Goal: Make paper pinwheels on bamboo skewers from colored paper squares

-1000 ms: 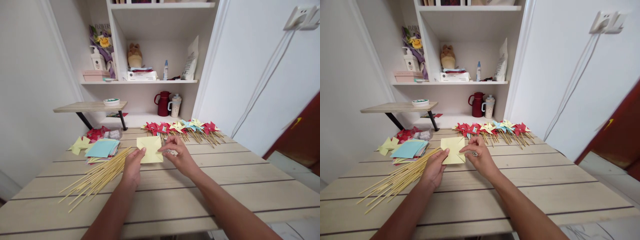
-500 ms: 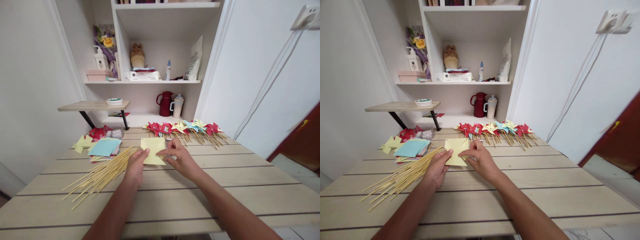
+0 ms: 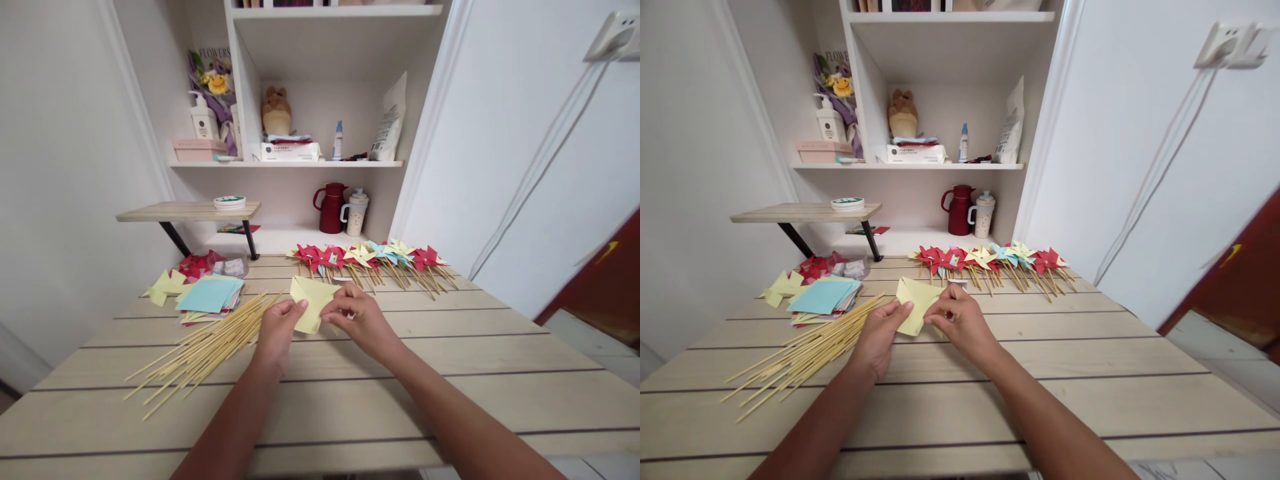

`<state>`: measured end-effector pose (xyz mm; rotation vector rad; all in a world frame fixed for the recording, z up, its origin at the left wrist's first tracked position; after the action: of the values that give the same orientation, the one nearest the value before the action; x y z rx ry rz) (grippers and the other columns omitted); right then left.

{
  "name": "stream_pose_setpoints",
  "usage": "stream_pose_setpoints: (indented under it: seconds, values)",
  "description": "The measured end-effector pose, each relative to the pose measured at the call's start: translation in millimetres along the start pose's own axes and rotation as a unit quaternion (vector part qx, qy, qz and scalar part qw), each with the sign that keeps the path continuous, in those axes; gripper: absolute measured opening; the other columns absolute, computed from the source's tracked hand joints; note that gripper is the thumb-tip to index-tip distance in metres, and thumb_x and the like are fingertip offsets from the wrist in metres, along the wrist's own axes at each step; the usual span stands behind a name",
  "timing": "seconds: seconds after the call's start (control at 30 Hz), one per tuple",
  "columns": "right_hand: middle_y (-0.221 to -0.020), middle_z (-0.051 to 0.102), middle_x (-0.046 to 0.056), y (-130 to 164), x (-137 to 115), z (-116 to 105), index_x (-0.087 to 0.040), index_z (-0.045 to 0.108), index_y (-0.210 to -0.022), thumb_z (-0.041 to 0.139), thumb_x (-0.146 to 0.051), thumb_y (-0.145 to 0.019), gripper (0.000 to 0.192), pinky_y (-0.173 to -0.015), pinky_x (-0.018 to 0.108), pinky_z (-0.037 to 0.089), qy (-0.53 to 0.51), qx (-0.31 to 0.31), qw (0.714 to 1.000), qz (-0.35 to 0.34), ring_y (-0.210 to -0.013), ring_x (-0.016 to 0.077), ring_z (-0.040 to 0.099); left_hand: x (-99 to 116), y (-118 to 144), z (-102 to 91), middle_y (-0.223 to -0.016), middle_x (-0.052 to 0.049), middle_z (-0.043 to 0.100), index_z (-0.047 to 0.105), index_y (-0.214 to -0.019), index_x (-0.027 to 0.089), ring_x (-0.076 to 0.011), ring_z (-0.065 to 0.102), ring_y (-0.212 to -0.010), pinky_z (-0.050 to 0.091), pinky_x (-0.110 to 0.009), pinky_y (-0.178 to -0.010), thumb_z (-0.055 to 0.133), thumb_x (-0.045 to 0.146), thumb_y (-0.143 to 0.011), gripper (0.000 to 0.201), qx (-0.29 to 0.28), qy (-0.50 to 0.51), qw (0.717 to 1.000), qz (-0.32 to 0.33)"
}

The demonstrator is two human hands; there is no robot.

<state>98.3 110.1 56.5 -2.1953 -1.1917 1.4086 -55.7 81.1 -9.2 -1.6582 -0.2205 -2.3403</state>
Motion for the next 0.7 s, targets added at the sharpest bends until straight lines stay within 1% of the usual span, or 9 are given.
stream_pose_setpoints:
  seconds: [0.13,0.2,0.27,0.37,0.53,0.6,0.7]
  values:
    - [-0.079,0.052,0.001,-0.8,5.9,-1.4,-0.02,0.075,-0.074,0.072,-0.012,-0.081,0.011,-0.065,0.028,0.043,-0.001,0.007,0.999,0.05,-0.072,0.0148,0.051,0.4,1.3,2.1,-0.08,-0.009,0.077,0.076,-0.091,0.011,-0.0201,0.07,-0.071,0.052,-0.029,-0.07,0.085,0.042,-0.065,0.042,-0.002,0.006,1.0,-0.007]
    - [-0.079,0.052,0.001,-1.4,6.4,-5.0,-0.02,0.074,-0.076,0.071,-0.011,-0.081,0.011,-0.065,0.028,0.044,0.0,0.015,0.998,0.054,-0.07,0.0146,0.051,2.4,2.0,1.7,-0.082,-0.009,0.077,0.076,-0.091,0.011,-0.0207,0.07,-0.073,0.052,-0.03,-0.071,0.085,0.041,-0.064,0.042,0.004,0.014,1.0,-0.01]
    - [-0.081,0.052,0.001,-1.9,4.0,-9.9,-0.022,0.075,-0.085,0.069,-0.011,-0.082,0.013,-0.065,0.029,0.044,0.001,0.023,0.999,0.033,-0.072,0.0151,0.051,3.7,2.7,-0.8,-0.084,-0.01,0.077,0.076,-0.093,0.011,-0.0204,0.071,-0.076,0.052,-0.028,-0.072,0.085,0.039,-0.064,0.041,0.019,0.021,0.999,-0.019]
    - [-0.088,0.051,0.002,-1.2,-1.9,-13.6,-0.026,0.075,-0.1,0.067,-0.01,-0.084,0.025,-0.068,0.03,0.046,0.013,0.019,1.0,-0.016,-0.079,0.0166,0.053,2.2,3.3,-5.2,-0.086,-0.01,0.078,0.077,-0.095,0.012,-0.0191,0.071,-0.076,0.052,-0.025,-0.068,0.085,0.037,-0.066,0.039,0.04,0.03,0.998,-0.044]
    - [-0.086,0.046,0.001,2.8,-9.1,-5.0,-0.03,0.077,-0.1,0.069,-0.005,-0.081,0.032,-0.071,0.03,0.046,0.041,-0.013,0.998,-0.055,-0.079,0.0159,0.053,-2.0,2.2,-5.4,-0.085,-0.01,0.078,0.076,-0.093,0.012,-0.0184,0.07,-0.07,0.052,-0.027,-0.065,0.085,0.036,-0.065,0.039,0.036,0.06,0.996,-0.06]
    - [-0.083,0.046,0.0,3.9,-11.8,-0.2,-0.029,0.078,-0.096,0.07,-0.006,-0.081,0.028,-0.068,0.028,0.045,0.035,-0.024,0.997,-0.067,-0.077,0.0152,0.053,-2.1,1.7,-5.0,-0.083,-0.01,0.078,0.077,-0.091,0.011,-0.018,0.069,-0.07,0.052,-0.026,-0.066,0.086,0.037,-0.063,0.039,0.035,0.063,0.996,-0.057]
    - [-0.078,0.049,0.0,3.5,-10.7,2.5,-0.025,0.078,-0.086,0.073,-0.014,-0.082,0.013,-0.061,0.026,0.043,0.01,-0.017,0.998,-0.066,-0.071,0.0142,0.052,-0.6,0.8,-3.8,-0.082,-0.01,0.077,0.077,-0.089,0.011,-0.0168,0.069,-0.071,0.051,-0.025,-0.068,0.087,0.039,-0.062,0.04,0.027,0.054,0.997,-0.043]
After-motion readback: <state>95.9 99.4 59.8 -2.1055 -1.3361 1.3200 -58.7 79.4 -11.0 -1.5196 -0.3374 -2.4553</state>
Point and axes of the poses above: each hand's wrist, its own y-axis away from the middle knuckle, its own z-axis out of the palm, x = y × z, the point moved 8 cm from there along -y, towards the middle knuckle
